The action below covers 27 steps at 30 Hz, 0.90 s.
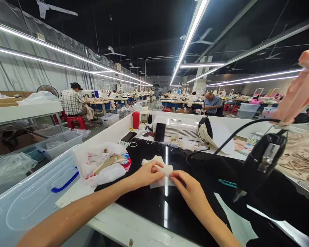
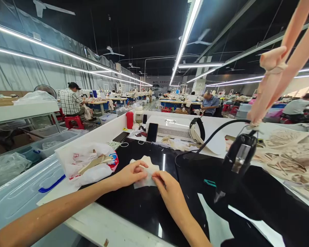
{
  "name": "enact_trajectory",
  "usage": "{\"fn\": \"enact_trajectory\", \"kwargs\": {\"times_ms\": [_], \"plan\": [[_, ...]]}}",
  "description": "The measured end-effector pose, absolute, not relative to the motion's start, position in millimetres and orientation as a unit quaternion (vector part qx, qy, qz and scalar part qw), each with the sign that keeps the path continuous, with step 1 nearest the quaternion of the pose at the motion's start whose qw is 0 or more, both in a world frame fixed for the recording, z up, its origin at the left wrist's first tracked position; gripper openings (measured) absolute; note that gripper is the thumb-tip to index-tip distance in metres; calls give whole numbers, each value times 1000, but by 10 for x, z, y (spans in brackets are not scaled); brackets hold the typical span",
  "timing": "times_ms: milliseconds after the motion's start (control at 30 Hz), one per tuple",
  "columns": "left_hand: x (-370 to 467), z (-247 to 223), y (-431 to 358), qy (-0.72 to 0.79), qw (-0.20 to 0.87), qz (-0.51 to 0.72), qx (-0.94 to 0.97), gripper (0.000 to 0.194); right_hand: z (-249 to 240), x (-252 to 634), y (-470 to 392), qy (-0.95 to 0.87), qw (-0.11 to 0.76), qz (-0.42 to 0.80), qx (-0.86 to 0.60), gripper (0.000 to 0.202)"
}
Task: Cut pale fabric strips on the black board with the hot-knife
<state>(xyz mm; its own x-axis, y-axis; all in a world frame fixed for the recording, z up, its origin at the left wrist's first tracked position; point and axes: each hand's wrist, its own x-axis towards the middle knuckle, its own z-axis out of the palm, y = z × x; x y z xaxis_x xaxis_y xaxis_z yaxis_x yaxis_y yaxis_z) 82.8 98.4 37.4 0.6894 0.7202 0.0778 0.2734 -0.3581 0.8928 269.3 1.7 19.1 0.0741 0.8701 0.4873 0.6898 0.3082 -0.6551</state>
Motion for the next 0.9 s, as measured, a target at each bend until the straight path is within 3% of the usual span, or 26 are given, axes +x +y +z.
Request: {"fn": "enact_trajectory", "kwargs": {"times_ms": [233, 500, 700, 900], "plan": [[899, 493, 1519, 362, 366, 295, 805, 32, 253, 2677, 599, -660, 419, 17, -624, 31], [976, 426, 1677, 382, 193, 227, 875, 11, 98, 2632, 835, -659, 325, -68, -674, 26], [1016, 283, 1675, 383, 109, 165, 902, 35, 68, 2587, 828, -667, 290, -97, -679, 23], [950, 334, 1630, 356, 39, 186, 915, 13, 284, 2420, 397, -713, 315, -95, -619, 19]]}}
